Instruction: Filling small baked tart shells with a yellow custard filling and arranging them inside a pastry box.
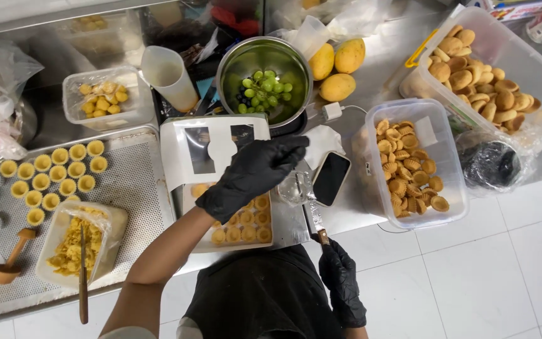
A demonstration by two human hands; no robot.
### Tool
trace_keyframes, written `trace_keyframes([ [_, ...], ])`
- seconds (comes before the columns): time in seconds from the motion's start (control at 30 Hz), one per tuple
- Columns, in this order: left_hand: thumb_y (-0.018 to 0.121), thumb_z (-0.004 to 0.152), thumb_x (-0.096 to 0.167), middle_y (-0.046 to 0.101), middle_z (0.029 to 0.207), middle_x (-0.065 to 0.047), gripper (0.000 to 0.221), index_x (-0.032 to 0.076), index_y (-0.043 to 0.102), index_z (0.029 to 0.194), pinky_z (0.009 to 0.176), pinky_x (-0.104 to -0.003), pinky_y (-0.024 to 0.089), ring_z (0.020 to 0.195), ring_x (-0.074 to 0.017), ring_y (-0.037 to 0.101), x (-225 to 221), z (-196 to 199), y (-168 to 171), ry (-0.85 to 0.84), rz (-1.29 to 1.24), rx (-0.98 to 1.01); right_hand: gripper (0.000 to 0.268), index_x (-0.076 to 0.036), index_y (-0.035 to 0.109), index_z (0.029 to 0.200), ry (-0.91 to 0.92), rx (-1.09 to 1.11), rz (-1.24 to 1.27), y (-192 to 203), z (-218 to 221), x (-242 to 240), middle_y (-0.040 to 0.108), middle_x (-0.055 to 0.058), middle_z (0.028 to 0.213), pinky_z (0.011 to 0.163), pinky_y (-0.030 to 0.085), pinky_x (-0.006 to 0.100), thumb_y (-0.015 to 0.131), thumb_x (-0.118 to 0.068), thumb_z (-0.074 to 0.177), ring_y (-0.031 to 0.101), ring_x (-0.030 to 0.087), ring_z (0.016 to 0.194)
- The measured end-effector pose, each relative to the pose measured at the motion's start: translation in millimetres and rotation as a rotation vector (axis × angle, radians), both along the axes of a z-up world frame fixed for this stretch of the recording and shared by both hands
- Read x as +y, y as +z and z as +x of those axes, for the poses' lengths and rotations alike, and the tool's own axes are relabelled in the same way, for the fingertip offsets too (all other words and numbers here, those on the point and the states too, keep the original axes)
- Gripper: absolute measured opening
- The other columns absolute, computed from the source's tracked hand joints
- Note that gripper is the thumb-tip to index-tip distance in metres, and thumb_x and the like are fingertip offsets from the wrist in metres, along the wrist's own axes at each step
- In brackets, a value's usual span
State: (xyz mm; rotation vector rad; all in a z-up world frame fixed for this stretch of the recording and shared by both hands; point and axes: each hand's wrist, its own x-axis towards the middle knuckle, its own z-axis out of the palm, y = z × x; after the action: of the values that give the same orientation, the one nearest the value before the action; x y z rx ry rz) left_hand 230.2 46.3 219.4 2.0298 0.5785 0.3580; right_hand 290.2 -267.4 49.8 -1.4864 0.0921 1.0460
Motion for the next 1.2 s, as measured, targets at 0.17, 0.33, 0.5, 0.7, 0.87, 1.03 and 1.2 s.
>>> trace_keyframes([
  [0.17,0.065,0.097,0.032,0.079,0.108,-0.007,0.033,0.019,0.072,0.127,0.083,-0.031,0.058,0.092,-0.0195,0.077,-28,48,3,-0.231,-0.028,-0.052,0.038,-0.002,0.071,0.130,0.031,-0.008,-0.103,10,-10,-11,0.040,-0.007,0.059,0.046,0.027,0.024,0.056,-0.022,0.102,0.036,0.003,0.050],
  [0.33,0.067,0.098,0.023,0.080,0.108,-0.005,0.032,0.014,0.071,0.128,0.083,-0.027,0.058,0.092,-0.0123,0.076,-20,42,-12,-0.285,-0.179,-0.102,0.039,-0.003,0.072,0.131,0.068,-0.023,-0.047,7,-10,-17,0.037,-0.008,0.059,0.045,0.025,0.023,0.055,-0.025,0.103,0.032,0.003,0.049],
  [0.5,0.066,0.101,0.017,0.076,0.110,-0.001,0.032,0.012,0.071,0.132,0.081,-0.025,0.056,0.090,-0.0065,0.066,9,-10,-54,-0.167,-0.484,-0.170,0.039,-0.002,0.071,0.130,0.051,-0.005,-0.030,17,-5,-13,0.039,-0.007,0.058,0.044,0.027,0.024,0.053,-0.023,0.103,0.034,0.004,0.048],
  [0.7,0.072,0.094,0.029,0.070,0.101,-0.004,0.043,0.014,0.069,0.134,0.081,-0.030,0.055,0.091,-0.0146,0.066,10,-89,-66,-0.102,-0.226,0.181,0.037,0.005,0.069,0.129,0.003,-0.066,-0.059,-24,5,-19,0.047,-0.004,0.062,0.048,0.033,0.023,0.056,-0.018,0.102,0.040,0.005,0.052],
  [0.87,0.074,0.088,0.037,0.076,0.105,-0.004,0.053,0.013,0.060,0.132,0.088,-0.031,0.057,0.101,-0.0155,0.072,-11,-132,-89,0.052,-0.301,0.311,0.039,0.009,0.066,0.129,-0.013,0.074,0.165,-7,19,-6,0.044,-0.005,0.060,0.042,0.026,0.022,0.056,-0.017,0.101,0.035,0.005,0.047],
  [1.03,0.072,0.089,0.038,0.051,0.152,-0.002,0.036,0.014,0.073,0.116,0.099,-0.041,0.050,0.123,-0.0258,0.059,-32,-141,-140,-0.158,-0.024,0.400,0.043,0.013,0.061,0.132,0.028,-0.033,0.144,11,24,10,0.051,-0.004,0.068,0.045,0.025,0.020,0.052,-0.019,0.104,0.033,0.001,0.051],
  [1.2,0.067,0.092,0.039,0.051,0.150,-0.003,0.043,0.012,0.068,0.125,0.104,-0.043,0.048,0.129,-0.0278,0.055,-64,-147,-154,-0.204,-0.015,0.442,0.046,0.009,0.065,0.130,0.083,-0.035,0.047,40,17,24,0.038,-0.005,0.054,0.038,0.022,0.022,0.052,-0.026,0.103,0.031,0.004,0.042],
])
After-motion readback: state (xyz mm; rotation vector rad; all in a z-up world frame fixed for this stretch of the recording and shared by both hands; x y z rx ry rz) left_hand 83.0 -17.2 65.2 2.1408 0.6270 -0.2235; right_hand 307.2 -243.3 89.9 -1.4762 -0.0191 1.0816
